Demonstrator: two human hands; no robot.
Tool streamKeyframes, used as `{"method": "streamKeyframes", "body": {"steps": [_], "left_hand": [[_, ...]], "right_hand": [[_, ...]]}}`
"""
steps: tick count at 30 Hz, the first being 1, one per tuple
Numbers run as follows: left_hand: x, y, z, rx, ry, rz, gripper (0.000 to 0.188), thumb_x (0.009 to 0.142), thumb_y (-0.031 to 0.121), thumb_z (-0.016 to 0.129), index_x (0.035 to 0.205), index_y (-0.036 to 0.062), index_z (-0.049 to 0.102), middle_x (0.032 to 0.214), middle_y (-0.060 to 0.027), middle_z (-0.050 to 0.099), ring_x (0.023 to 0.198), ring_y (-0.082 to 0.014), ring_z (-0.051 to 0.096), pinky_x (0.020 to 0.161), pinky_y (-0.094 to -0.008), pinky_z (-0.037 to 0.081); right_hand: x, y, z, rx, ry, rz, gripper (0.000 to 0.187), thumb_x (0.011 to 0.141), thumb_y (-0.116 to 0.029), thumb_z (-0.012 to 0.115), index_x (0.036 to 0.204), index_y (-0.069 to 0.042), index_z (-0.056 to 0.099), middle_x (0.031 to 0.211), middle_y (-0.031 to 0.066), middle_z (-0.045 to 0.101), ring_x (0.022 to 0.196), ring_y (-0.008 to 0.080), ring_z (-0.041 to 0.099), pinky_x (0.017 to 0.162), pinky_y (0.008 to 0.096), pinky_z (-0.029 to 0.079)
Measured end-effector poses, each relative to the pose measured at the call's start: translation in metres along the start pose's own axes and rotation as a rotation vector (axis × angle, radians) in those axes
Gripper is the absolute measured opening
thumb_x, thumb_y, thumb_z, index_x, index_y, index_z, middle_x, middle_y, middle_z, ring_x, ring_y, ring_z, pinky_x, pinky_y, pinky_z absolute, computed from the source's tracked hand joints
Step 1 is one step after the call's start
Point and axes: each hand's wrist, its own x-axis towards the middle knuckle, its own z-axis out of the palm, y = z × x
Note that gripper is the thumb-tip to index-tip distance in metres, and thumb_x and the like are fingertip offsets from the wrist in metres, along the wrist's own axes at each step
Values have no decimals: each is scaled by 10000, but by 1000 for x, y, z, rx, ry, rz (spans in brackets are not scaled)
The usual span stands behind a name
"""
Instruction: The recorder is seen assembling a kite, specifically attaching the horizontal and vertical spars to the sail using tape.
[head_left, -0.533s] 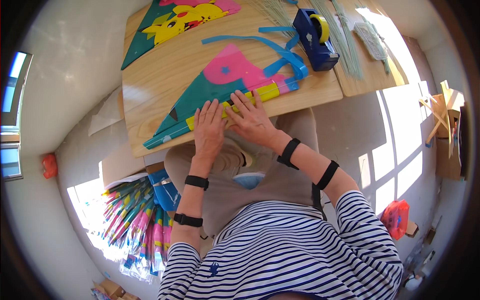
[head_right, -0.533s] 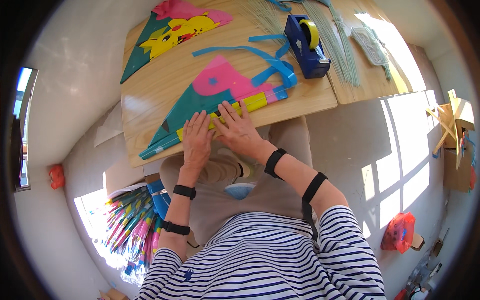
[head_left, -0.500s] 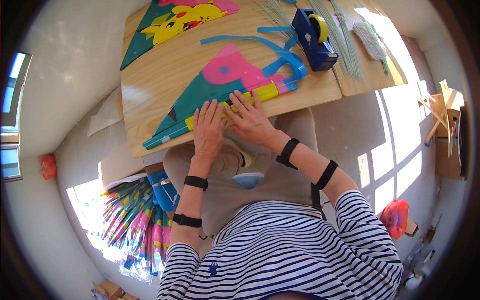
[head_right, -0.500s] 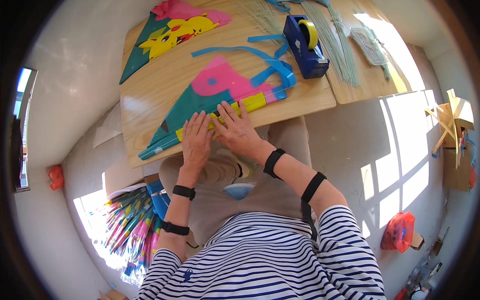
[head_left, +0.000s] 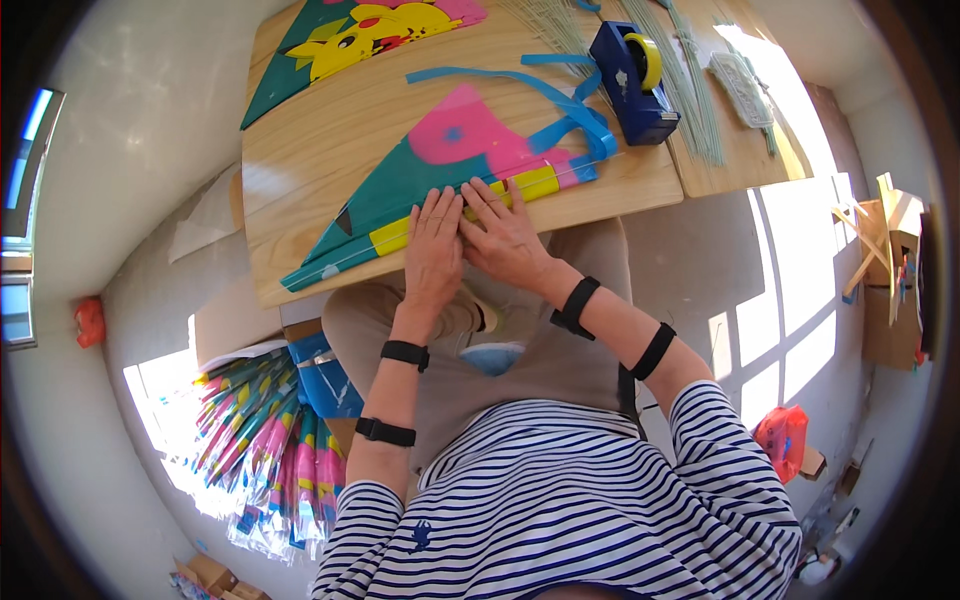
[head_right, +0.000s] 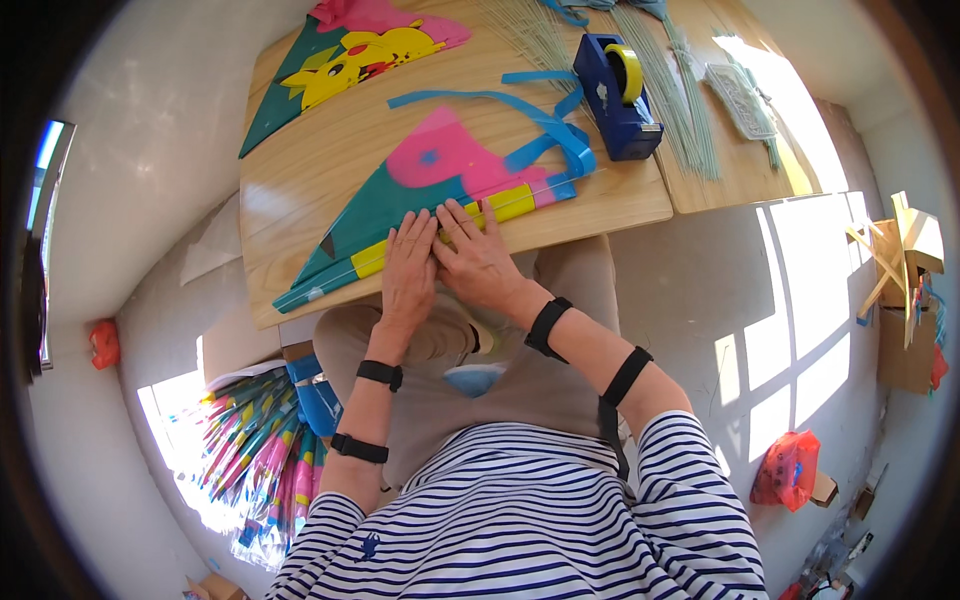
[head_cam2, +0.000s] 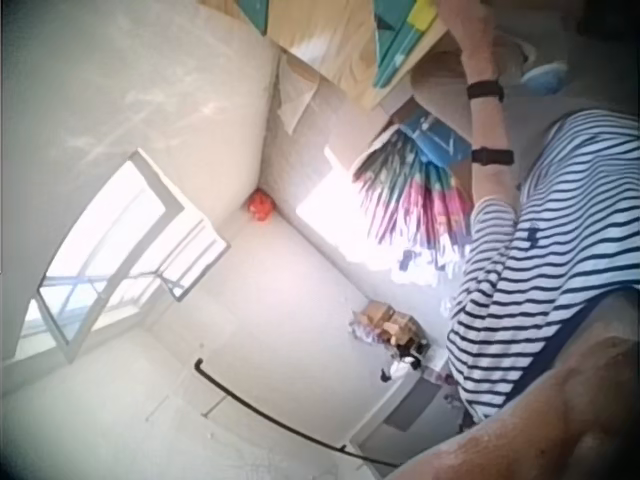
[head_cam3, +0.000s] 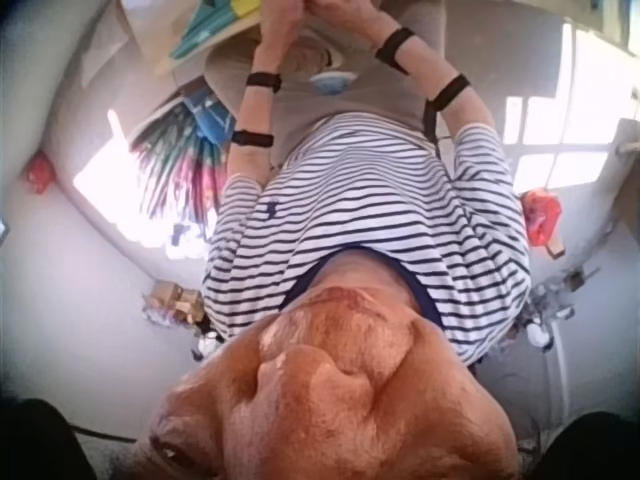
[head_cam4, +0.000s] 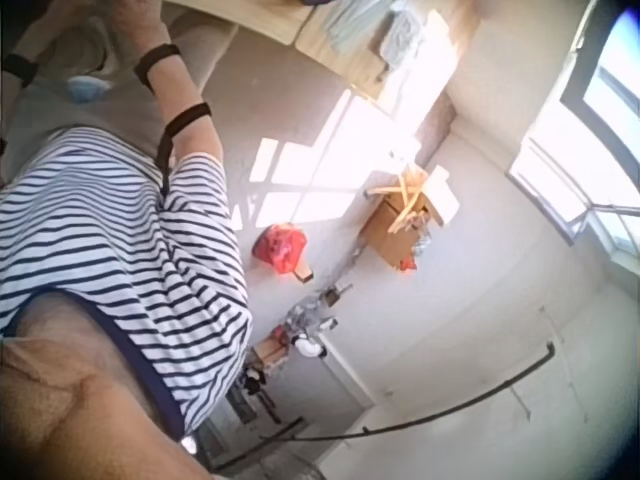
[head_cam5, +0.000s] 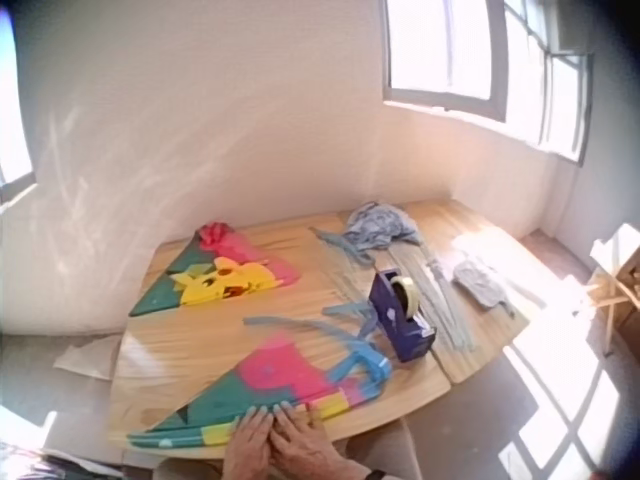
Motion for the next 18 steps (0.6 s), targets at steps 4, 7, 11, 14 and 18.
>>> {"method": "streamKeyframes", "body": {"steps": [4, 7, 11, 14, 18], "left_hand": [[1, 3, 1, 6, 12, -9, 513, 992, 95, 560, 1500, 44, 512, 1583, -140, 477, 1510, -322, 383, 1257, -507, 235], [2, 6, 0, 68, 17, 17, 515, 977, 104, 603, 1482, 37, 528, 1567, -134, 494, 1504, -312, 390, 1250, -501, 257], [1, 8, -2, 77, 19, 8, 515, 972, 107, 615, 1476, 37, 536, 1563, -133, 498, 1500, -309, 396, 1248, -494, 263], [0, 6, -1, 73, 30, 8, 512, 971, 109, 616, 1473, 38, 541, 1565, -133, 497, 1500, -310, 396, 1248, -492, 264], [1, 8, -2, 70, 26, 1, 511, 971, 114, 619, 1472, 43, 546, 1572, -126, 493, 1502, -304, 395, 1249, -491, 265]], "right_hand": [[-1, 11, -10, 186, -18, 34, 534, 836, -210, 762, 1316, -13, 640, 1455, 217, 558, 1435, 385, 463, 1195, 612, 292], [2, 28, -19, 268, 89, 114, 495, 817, -206, 780, 1249, -1, 653, 1349, 222, 618, 1352, 399, 520, 1166, 537, 366], [17, 78, -69, -15, 363, 364, 399, 787, -216, 812, 1099, -8, 672, 1183, 193, 651, 1163, 394, 595, 1004, 486, 494], [24, 111, -98, -309, 261, 608, 396, 780, -237, 832, 1051, -13, 651, 1114, 182, 640, 1111, 393, 614, 918, 464, 526], [24, 135, -88, -322, 121, 759, 395, 784, -216, 827, 1059, -10, 632, 1118, 180, 651, 1103, 399, 642, 877, 452, 550]]}}
